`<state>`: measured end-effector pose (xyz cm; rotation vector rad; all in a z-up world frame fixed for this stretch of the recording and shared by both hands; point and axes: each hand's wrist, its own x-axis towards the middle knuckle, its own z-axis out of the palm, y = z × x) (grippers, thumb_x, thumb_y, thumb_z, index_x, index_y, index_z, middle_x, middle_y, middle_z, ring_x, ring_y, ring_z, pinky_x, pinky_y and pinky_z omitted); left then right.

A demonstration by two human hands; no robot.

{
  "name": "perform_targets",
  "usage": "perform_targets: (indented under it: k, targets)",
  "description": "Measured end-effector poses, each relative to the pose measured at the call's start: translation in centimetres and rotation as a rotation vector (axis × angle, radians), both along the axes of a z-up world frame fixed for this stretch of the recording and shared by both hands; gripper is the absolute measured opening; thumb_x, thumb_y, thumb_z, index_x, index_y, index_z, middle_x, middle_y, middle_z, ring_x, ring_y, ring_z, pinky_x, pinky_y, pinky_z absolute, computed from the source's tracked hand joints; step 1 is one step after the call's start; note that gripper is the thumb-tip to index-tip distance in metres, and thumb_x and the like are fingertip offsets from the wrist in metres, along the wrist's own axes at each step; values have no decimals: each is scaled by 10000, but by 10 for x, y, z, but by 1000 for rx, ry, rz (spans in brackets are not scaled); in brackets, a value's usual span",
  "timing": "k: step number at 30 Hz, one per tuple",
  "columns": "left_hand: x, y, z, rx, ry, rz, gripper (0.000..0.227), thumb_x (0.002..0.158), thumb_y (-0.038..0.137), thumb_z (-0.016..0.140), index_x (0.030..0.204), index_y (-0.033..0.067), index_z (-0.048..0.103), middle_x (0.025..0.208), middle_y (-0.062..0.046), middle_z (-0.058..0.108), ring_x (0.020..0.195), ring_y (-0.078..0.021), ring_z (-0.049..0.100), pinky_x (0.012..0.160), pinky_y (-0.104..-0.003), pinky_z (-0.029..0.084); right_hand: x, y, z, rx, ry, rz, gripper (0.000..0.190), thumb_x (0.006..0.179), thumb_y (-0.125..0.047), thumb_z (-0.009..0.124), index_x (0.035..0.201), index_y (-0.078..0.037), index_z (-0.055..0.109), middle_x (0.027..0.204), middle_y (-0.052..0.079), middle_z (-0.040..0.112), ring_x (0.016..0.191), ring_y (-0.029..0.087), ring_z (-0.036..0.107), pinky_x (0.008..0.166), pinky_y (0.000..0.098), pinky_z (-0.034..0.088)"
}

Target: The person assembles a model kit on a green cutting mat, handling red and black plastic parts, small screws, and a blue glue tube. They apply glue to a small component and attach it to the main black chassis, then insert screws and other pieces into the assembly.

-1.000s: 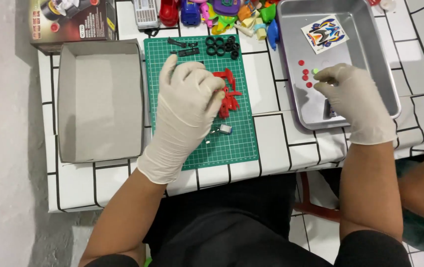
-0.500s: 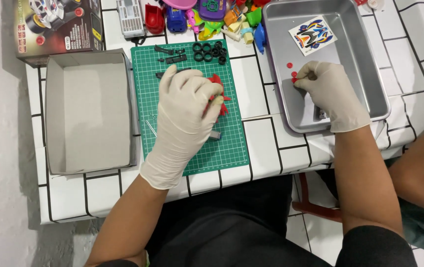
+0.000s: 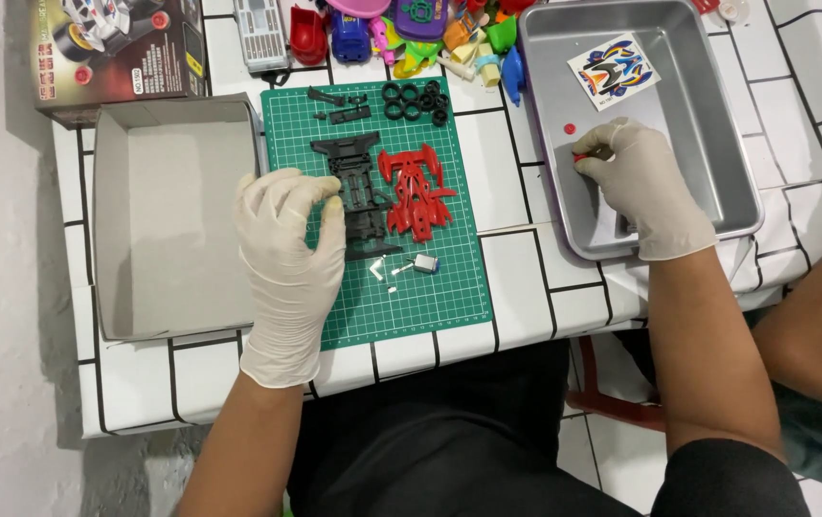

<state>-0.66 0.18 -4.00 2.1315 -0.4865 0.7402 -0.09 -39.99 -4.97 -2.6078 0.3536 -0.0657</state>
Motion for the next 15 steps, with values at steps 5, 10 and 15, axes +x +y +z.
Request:
perform_targets:
  k: [5, 10, 15]
  targets:
    - [3, 8, -4, -35, 28, 24, 205, 922, -39, 779, 1041, 121, 731, 1009, -15, 685, 1159, -241, 592, 1193, -473, 264, -3, 0, -2, 30, 20, -22, 242, 872, -78, 790, 1111, -115, 778, 932, 63, 688, 895, 222, 679, 772, 358, 549]
    - [5, 18, -8, -48, 43, 40, 199, 925, -40, 781, 1023, 127, 737, 1001, -3, 683, 1155, -230, 590, 1192, -459, 263, 3, -11, -9, 103, 26, -34, 319, 859, -81, 797, 1173, -93, 745, 886, 39, 678, 861, 190, 668, 770, 346, 532]
    - [0, 24, 7, -23, 50, 56, 191, 935, -52, 785, 1025, 109, 734, 1008, -18, 687, 1169, -240, 591, 1202, -457, 262, 11, -17, -11, 43, 31, -49, 290, 866, -101, 804, 1153, -109, 761, 880, 9, 708, 850, 167, 686, 762, 333, 534]
